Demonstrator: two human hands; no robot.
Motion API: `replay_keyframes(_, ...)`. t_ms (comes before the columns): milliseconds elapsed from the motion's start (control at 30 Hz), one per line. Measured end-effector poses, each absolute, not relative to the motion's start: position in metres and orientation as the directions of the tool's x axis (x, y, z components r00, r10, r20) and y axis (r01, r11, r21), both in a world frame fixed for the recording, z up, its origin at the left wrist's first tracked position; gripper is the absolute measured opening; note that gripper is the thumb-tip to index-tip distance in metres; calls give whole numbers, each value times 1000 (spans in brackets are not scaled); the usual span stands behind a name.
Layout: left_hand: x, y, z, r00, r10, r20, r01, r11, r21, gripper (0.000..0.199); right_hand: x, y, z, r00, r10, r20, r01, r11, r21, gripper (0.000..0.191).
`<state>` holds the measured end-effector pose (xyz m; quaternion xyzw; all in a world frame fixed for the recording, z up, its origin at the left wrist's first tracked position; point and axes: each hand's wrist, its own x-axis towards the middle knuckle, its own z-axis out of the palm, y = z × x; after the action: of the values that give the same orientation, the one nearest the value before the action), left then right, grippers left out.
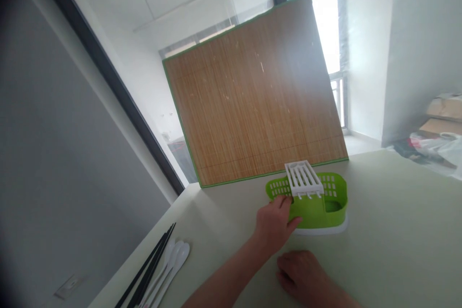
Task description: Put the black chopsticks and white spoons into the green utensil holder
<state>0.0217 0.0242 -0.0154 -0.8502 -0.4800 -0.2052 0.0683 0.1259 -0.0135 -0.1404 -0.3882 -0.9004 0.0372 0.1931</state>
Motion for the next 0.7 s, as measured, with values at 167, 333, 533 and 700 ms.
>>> replay_keyframes(167, 28, 40, -16, 421, 839, 345, 894, -448, -2, 25, 124, -13, -142, -614, 714, 336, 681, 695, -231, 15)
replay_keyframes(333, -1, 48, 1, 390, 878, 278, 912, -411, 19, 28, 124, -11, -146, -620, 711, 332, 672, 699, -242, 13)
replay_keyframes(533, -85, 61, 28, 236, 930, 281, 972, -227, -66, 27, 127, -11, -139, -632, 723, 280, 679, 690, -250, 17)
replay_keyframes(700, -174, 76, 41, 60, 956, 286, 997, -42, -69, 24, 126, -10, -140, -638, 717, 281, 673, 696, -250, 19)
